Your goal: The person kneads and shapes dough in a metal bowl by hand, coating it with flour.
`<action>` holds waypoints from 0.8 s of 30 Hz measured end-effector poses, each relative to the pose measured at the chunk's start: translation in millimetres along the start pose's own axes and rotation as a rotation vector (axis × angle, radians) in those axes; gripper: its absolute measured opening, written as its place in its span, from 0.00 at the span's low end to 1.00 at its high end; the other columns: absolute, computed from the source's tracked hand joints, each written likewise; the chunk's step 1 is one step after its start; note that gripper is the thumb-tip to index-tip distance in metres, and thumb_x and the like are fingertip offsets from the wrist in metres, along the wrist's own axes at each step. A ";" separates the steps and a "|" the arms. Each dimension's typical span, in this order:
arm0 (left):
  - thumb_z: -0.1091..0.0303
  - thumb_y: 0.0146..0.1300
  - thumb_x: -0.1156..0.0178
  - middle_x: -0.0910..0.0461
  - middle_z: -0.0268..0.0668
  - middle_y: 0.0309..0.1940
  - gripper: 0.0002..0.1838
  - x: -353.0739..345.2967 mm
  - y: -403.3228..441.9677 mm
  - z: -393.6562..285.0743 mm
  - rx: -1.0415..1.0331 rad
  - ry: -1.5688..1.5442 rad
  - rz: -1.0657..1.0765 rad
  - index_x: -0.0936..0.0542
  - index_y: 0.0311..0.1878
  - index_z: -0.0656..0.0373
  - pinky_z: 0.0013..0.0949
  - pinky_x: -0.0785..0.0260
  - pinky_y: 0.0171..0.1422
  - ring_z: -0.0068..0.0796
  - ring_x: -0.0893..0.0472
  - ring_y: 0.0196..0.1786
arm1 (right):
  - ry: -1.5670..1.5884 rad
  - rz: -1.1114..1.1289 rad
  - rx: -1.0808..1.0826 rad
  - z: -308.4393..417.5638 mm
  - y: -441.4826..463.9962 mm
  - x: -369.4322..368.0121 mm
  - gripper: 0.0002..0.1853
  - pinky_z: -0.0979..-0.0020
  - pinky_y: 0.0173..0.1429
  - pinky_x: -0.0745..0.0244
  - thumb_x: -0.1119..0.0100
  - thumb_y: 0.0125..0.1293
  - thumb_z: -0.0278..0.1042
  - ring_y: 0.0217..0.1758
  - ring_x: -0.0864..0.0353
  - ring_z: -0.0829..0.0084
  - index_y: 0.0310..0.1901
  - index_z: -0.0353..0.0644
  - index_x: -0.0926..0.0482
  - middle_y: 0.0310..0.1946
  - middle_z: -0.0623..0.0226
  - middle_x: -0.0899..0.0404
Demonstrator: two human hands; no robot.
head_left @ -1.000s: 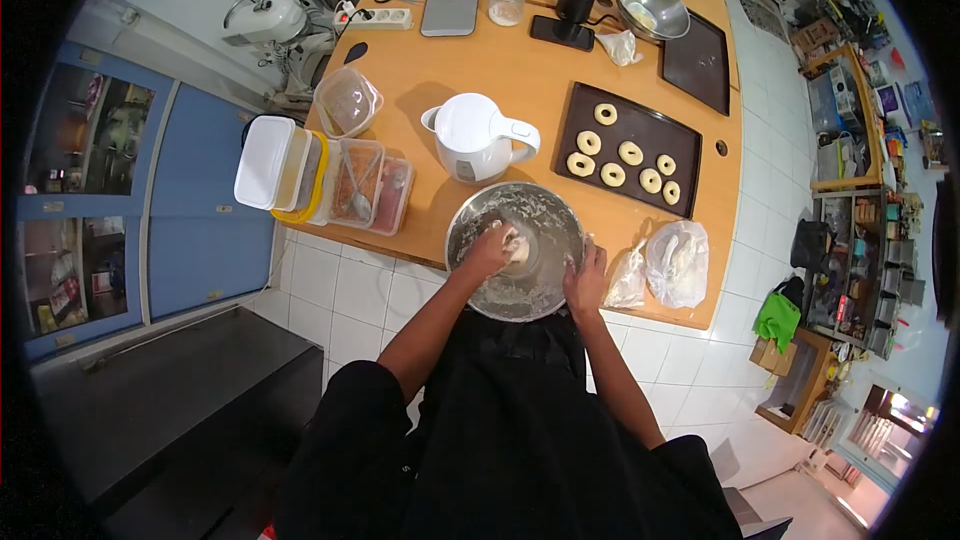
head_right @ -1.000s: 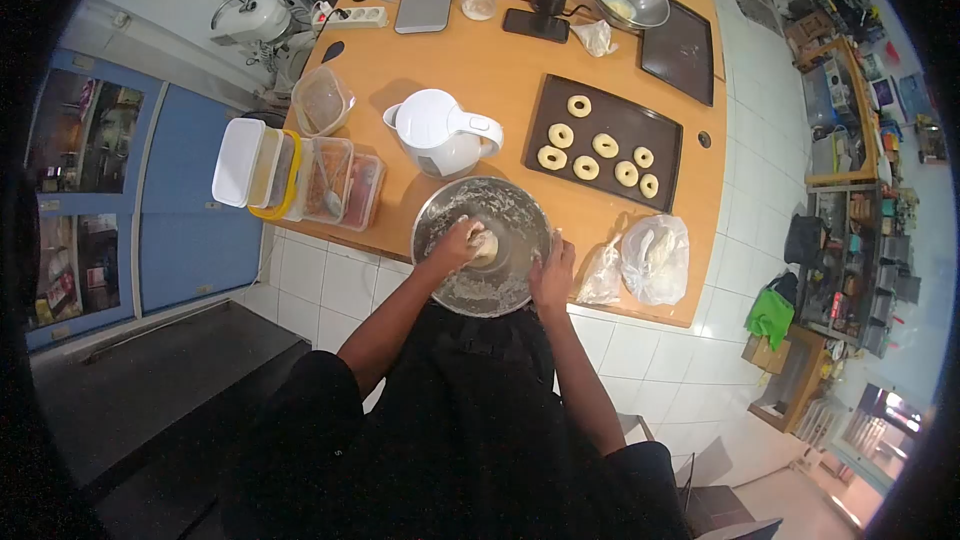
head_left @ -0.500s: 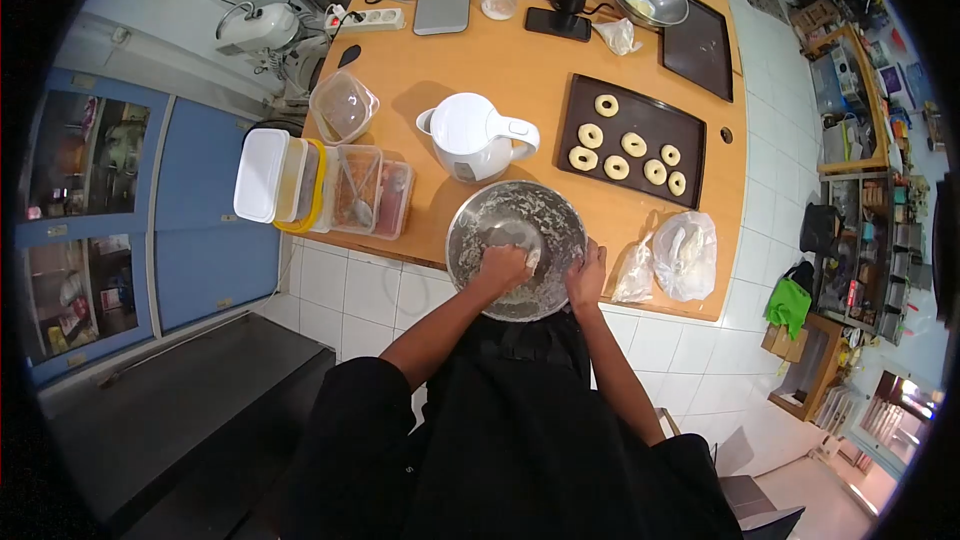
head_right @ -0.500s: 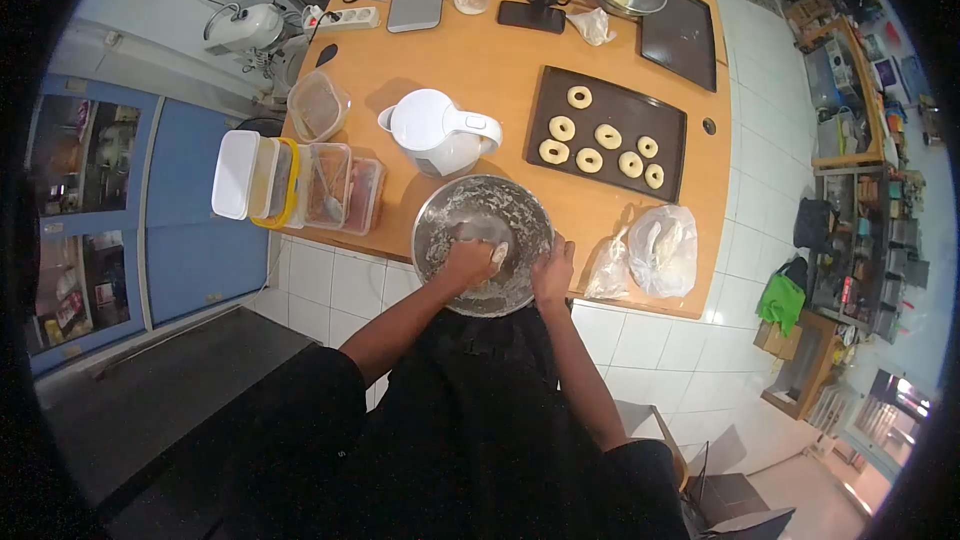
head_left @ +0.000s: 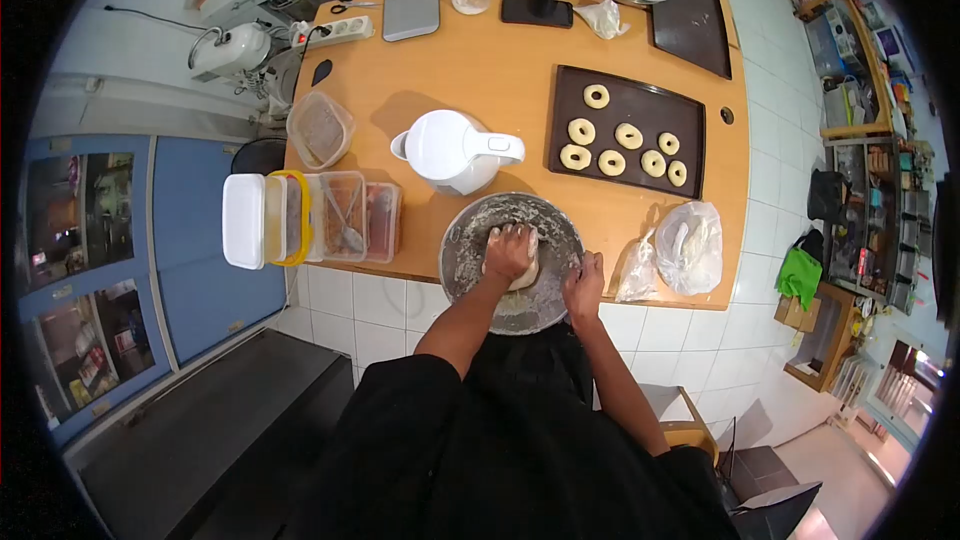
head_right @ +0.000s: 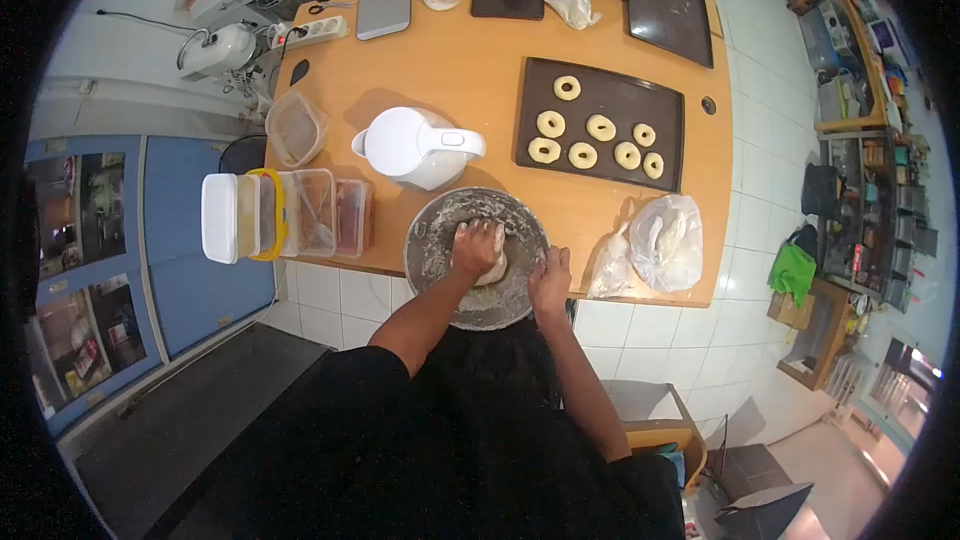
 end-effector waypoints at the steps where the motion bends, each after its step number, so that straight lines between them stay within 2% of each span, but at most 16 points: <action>1: 0.54 0.57 0.39 0.19 0.38 0.45 0.23 1.5 5.9 -0.9 -0.001 0.009 -0.009 0.23 0.55 0.51 0.51 0.34 0.58 0.38 0.23 0.56 | -0.014 -0.001 0.001 3.8 -0.1 1.4 0.09 0.50 0.45 0.33 0.51 0.57 0.18 0.40 0.29 0.40 0.40 0.32 0.30 0.36 0.44 0.33; 3: 0.54 0.57 0.39 0.20 0.36 0.48 0.24 3.7 7.4 0.2 0.003 0.031 -0.027 0.24 0.58 0.47 0.53 0.39 0.62 0.37 0.25 0.57 | -0.025 0.003 0.007 5.2 -3.8 2.7 0.09 0.50 0.45 0.32 0.51 0.57 0.19 0.41 0.29 0.40 0.40 0.32 0.30 0.36 0.44 0.33; 4: 0.53 0.56 0.38 0.20 0.33 0.47 0.26 -3.9 6.1 4.2 0.011 0.029 -0.060 0.24 0.60 0.43 0.50 0.36 0.61 0.37 0.24 0.57 | -0.020 0.001 0.013 4.4 -4.5 2.5 0.09 0.50 0.45 0.32 0.51 0.57 0.19 0.41 0.29 0.40 0.41 0.32 0.30 0.36 0.44 0.33; 7: 0.53 0.57 0.38 0.20 0.31 0.49 0.24 -37.7 5.1 24.4 0.202 -0.139 0.107 0.22 0.57 0.44 0.47 0.34 0.60 0.34 0.25 0.59 | -0.053 -0.033 0.039 3.0 -5.4 4.3 0.10 0.48 0.42 0.31 0.49 0.57 0.19 0.40 0.27 0.39 0.42 0.34 0.30 0.38 0.45 0.32; 8: 0.54 0.57 0.38 0.18 0.35 0.46 0.22 -33.6 6.2 25.9 0.194 -0.172 0.035 0.21 0.56 0.46 0.44 0.30 0.56 0.38 0.21 0.55 | -0.067 -0.056 0.050 5.2 -2.1 3.3 0.11 0.47 0.41 0.30 0.49 0.57 0.19 0.39 0.26 0.39 0.43 0.34 0.30 0.38 0.46 0.32; 12: 0.58 0.62 0.43 0.17 0.47 0.35 0.17 -1.4 12.9 19.2 0.172 -0.309 0.042 0.20 0.53 0.51 0.47 0.26 0.48 0.49 0.17 0.39 | -0.113 -0.073 0.015 -1.7 -2.6 5.0 0.13 0.47 0.42 0.29 0.47 0.56 0.19 0.40 0.25 0.39 0.44 0.35 0.30 0.40 0.46 0.32; 14: 0.58 0.64 0.44 0.17 0.47 0.34 0.16 1.9 12.5 21.6 0.155 -0.313 0.078 0.20 0.51 0.53 0.48 0.26 0.48 0.49 0.17 0.40 | -0.099 -0.083 -0.019 0.2 -0.5 6.4 0.13 0.47 0.42 0.28 0.47 0.56 0.19 0.41 0.25 0.39 0.45 0.34 0.30 0.40 0.46 0.32; 18: 0.60 0.64 0.45 0.17 0.50 0.35 0.15 -15.9 14.0 29.3 0.154 -0.386 0.114 0.20 0.49 0.56 0.49 0.26 0.48 0.50 0.18 0.41 | -0.106 -0.119 0.046 0.6 -3.3 6.7 0.13 0.48 0.42 0.28 0.47 0.56 0.19 0.40 0.25 0.39 0.45 0.33 0.29 0.40 0.45 0.31; 21: 0.59 0.65 0.45 0.18 0.50 0.35 0.16 -25.9 15.5 46.3 0.162 -0.514 0.011 0.21 0.50 0.58 0.50 0.26 0.47 0.52 0.18 0.41 | -0.085 -0.089 0.010 2.7 -2.7 7.0 0.10 0.48 0.43 0.30 0.50 0.57 0.19 0.40 0.27 0.39 0.42 0.32 0.28 0.39 0.45 0.31; 24: 0.57 0.65 0.45 0.18 0.48 0.42 0.17 29.9 10.8 38.8 0.243 -0.503 0.000 0.21 0.50 0.57 0.50 0.27 0.50 0.52 0.19 0.45 | -0.065 -0.085 0.006 -2.1 -1.2 6.2 0.09 0.48 0.43 0.30 0.50 0.57 0.19 0.40 0.27 0.39 0.41 0.33 0.29 0.39 0.45 0.31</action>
Point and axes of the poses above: each hand's wrist, its own y-axis towards the middle knuckle, its own x-axis out of the back of the hand, z = x × y, the point moved 10 cm from there along y, towards the middle knuckle
